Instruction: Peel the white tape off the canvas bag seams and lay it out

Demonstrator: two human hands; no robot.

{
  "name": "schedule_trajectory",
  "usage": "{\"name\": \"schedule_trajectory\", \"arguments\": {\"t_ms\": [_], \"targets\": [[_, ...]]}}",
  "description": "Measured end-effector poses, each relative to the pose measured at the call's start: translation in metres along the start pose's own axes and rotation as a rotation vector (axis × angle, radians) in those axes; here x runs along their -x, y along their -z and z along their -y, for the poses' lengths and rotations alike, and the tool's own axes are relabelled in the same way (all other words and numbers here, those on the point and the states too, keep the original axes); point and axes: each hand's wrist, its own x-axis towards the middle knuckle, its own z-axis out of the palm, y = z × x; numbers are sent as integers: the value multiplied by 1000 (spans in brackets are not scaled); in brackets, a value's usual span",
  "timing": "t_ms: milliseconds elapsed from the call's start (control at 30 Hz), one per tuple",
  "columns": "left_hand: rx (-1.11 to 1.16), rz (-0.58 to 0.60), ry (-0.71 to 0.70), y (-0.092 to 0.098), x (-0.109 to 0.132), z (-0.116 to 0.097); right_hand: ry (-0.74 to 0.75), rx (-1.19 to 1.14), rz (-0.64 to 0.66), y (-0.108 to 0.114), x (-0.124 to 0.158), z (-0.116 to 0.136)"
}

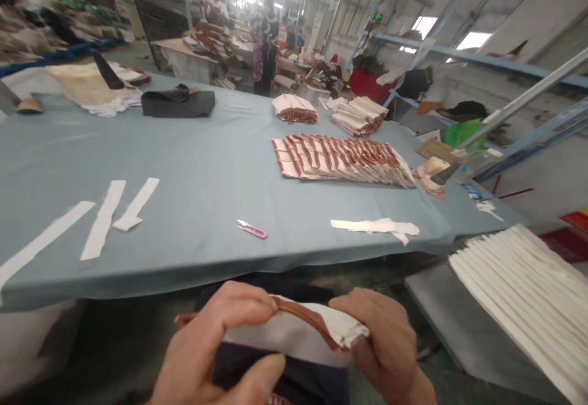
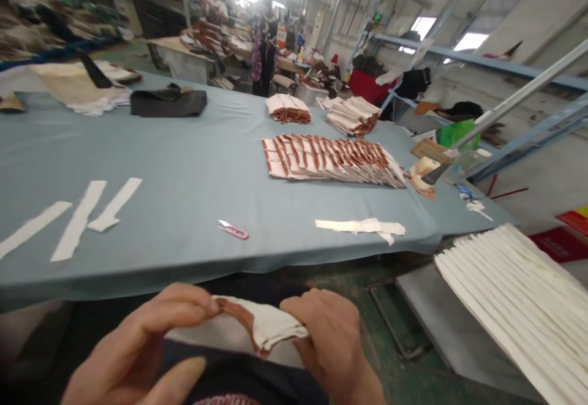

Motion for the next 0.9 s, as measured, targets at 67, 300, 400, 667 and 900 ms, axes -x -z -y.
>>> {"name": "schedule_trajectory", "arguments": {"t_ms": [67, 300, 400, 667, 900], "targets": [[-8, 33, -45, -12, -12, -5, -9, 4, 29, 1, 5, 0], [-56, 51, -173, -41, -3, 1, -79, 42, 80, -8, 26, 0], [-79, 12, -131, -51, 10, 17, -162, 59, 35, -16, 35, 1], [-182, -77, -168, -68, 17, 40, -412, 61, -20, -45, 51, 11], [-94, 61, -96, -66, 3, 42, -514, 9, -12, -57, 56, 19]]}}
